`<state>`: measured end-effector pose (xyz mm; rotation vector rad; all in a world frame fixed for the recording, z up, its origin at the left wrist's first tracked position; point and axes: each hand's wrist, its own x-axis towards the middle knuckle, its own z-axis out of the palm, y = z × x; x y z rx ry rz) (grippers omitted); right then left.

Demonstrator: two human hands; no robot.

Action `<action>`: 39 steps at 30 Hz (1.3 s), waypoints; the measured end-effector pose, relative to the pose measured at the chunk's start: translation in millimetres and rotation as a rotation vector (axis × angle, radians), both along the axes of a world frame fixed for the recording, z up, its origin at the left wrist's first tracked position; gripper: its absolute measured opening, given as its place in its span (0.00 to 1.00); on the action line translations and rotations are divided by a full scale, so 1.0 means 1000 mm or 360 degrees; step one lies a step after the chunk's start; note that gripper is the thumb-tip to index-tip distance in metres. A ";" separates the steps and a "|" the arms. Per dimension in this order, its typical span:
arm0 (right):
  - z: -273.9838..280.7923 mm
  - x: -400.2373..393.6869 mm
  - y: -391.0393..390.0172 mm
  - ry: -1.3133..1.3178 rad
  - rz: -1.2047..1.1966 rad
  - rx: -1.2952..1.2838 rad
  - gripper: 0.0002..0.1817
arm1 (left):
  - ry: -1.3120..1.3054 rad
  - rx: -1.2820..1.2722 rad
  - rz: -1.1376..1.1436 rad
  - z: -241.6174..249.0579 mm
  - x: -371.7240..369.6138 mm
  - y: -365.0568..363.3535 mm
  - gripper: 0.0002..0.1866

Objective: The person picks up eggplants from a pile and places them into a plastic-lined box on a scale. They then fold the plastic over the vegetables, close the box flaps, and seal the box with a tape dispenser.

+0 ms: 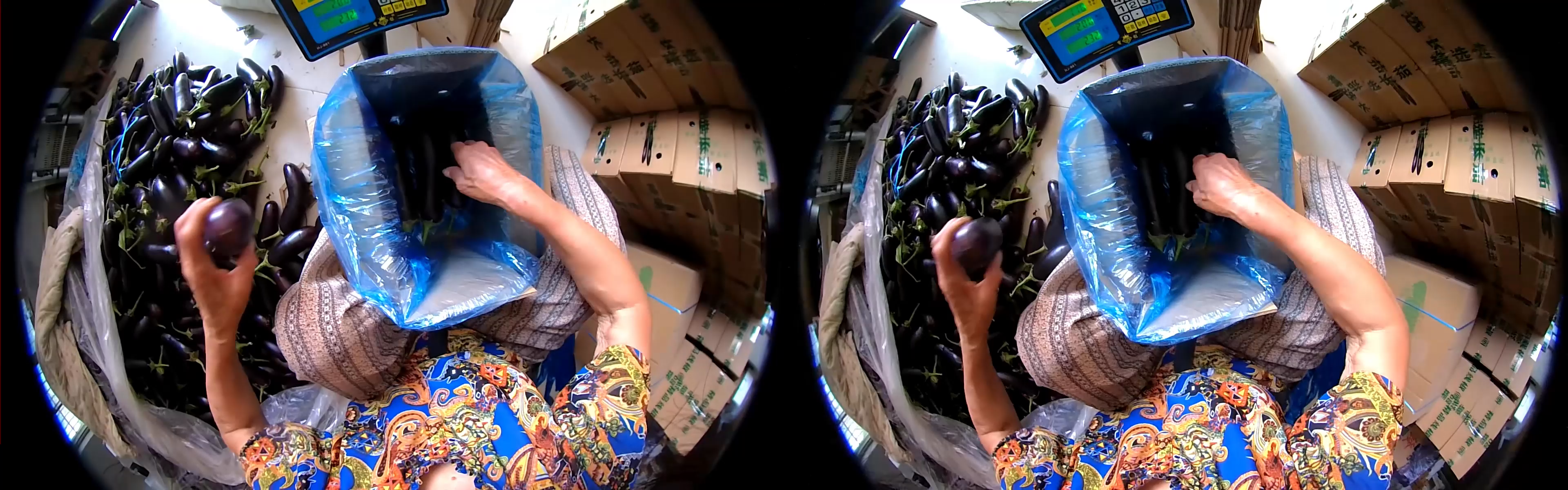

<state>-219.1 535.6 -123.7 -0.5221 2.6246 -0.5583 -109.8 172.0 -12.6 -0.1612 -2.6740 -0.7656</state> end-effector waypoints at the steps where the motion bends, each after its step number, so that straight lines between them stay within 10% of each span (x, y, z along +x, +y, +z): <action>1: -0.006 -0.003 -0.006 -0.0012 -0.0008 0.0075 0.16 | -0.0044 -0.0066 -0.0048 -0.005 -0.005 0.007 0.36; 9: -0.090 -0.048 -0.043 0.0189 0.0074 0.0828 0.26 | -0.0615 -0.0276 -0.0206 -0.103 0.022 -0.018 0.39; 23: -0.132 -0.106 -0.043 -0.0356 0.0062 0.0557 0.36 | -0.1068 -0.0045 -0.0010 -0.234 0.092 -0.040 0.38; 39: -0.107 -0.097 -0.050 -0.0215 -0.0030 0.0400 0.46 | -0.0979 0.0145 0.0061 -0.233 0.085 -0.026 0.36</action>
